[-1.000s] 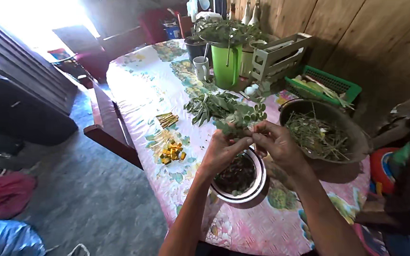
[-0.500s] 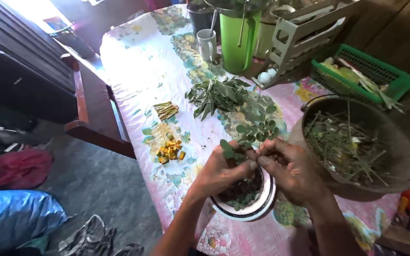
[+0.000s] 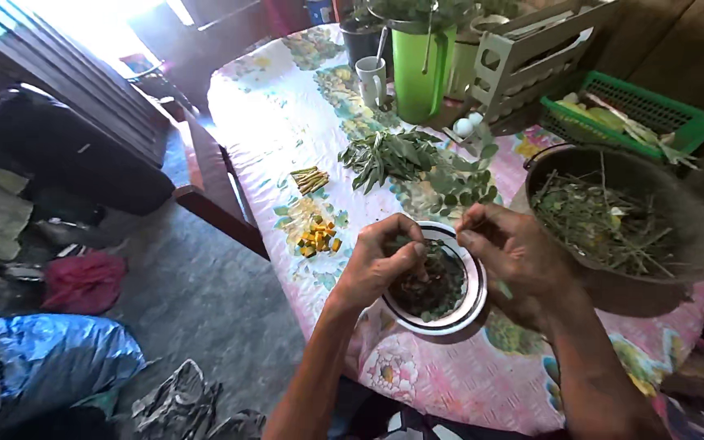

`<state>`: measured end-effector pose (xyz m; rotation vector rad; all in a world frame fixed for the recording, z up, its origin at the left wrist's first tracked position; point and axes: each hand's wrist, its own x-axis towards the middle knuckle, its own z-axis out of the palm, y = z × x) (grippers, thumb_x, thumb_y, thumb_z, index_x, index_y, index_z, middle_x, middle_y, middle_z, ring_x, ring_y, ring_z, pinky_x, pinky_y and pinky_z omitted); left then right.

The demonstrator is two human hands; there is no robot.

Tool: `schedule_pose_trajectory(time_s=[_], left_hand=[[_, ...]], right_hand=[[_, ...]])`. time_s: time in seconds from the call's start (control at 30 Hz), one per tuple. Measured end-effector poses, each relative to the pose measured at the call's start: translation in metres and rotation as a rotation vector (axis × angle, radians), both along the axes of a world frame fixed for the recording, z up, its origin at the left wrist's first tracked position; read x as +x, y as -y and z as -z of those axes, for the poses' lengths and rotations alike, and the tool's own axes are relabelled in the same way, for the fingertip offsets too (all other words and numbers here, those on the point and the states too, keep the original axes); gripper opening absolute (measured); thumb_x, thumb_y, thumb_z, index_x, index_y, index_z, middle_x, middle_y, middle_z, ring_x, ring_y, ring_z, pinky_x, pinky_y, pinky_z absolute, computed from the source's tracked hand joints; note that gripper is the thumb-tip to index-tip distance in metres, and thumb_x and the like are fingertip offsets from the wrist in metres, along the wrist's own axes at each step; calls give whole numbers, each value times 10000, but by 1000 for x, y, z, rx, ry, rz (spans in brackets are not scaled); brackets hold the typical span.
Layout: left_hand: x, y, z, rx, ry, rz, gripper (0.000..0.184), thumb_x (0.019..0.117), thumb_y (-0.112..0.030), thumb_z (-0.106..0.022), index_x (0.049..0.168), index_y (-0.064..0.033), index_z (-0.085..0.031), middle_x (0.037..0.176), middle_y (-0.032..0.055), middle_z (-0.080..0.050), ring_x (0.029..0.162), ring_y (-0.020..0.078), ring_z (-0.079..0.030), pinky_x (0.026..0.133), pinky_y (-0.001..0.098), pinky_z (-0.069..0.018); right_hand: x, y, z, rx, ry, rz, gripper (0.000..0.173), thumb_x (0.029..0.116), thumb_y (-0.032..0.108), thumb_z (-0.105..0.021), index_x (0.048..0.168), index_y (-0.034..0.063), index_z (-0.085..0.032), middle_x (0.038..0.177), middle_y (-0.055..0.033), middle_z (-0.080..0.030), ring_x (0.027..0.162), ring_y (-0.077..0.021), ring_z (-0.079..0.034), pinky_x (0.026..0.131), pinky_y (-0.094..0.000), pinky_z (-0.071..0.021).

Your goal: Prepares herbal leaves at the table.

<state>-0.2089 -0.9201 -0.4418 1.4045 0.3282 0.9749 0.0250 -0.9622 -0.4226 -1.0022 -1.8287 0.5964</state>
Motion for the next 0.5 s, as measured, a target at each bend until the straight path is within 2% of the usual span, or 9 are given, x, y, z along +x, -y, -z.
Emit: schedule_pose_trajectory(time_s=[0.1, 0.27, 0.33, 0.4, 0.43, 0.47, 0.5], left_hand=[[-10, 9, -2, 5, -6, 12, 32, 971, -31, -601, 997, -47, -608, 794, 73, -642, 667, 161, -667, 696, 354, -619], [-18, 20, 0, -19, 1, 9, 37, 974, -31, -596, 987, -63, -612, 813, 64, -643, 688, 161, -670, 719, 362, -621], [-20, 21, 1, -16, 10, -2, 28, 974, -39, -615, 995, -57, -622, 838, 73, -651, 709, 167, -678, 736, 366, -623], [-17, 23, 2, -25, 41, -1, 50, 971, -33, -634, 1020, -42, -633, 864, 96, -673, 740, 187, -699, 763, 378, -629], [-14, 25, 2, -37, 62, -3, 66, 967, -28, -641, 1031, -40, -632, 874, 105, -682, 745, 195, -707, 764, 384, -633], [-9, 26, 2, -57, 81, -11, 81, 962, -26, -648, 1038, -48, -632, 880, 106, -687, 744, 195, -709, 758, 382, -633], [-5, 28, 3, -76, 99, -19, 94, 958, -27, -656, 1044, -59, -632, 891, 102, -685, 741, 191, -707, 751, 376, -634]], right_hand=[[1, 2, -1, -10, -12, 11, 146, 949, 147, -640, 1085, 96, -654, 949, 38, -678, 765, -25, -637, 668, -199, -569], [21, 12, -11, 59, -16, 130, 209, 987, 226, -620, 1140, 87, -649, 980, 40, -669, 793, -8, -631, 696, -199, -564], [37, 9, -9, 142, -223, 92, 166, 991, 273, -633, 1120, 172, -662, 976, 90, -669, 798, -19, -640, 709, -220, -573], [44, 3, -9, 211, -469, -61, 115, 991, 253, -623, 1091, 204, -651, 979, 73, -663, 861, -95, -659, 796, -315, -584], [42, 3, -11, 202, -585, -132, 96, 983, 205, -603, 1075, 195, -630, 967, 42, -666, 854, -136, -676, 804, -358, -602], [36, 5, -13, 164, -678, -181, 103, 969, 160, -583, 1062, 196, -610, 954, 23, -667, 805, -147, -683, 757, -359, -619], [29, 7, -14, 119, -725, -217, 118, 958, 142, -583, 1055, 209, -600, 953, 22, -651, 731, -119, -658, 659, -308, -608]])
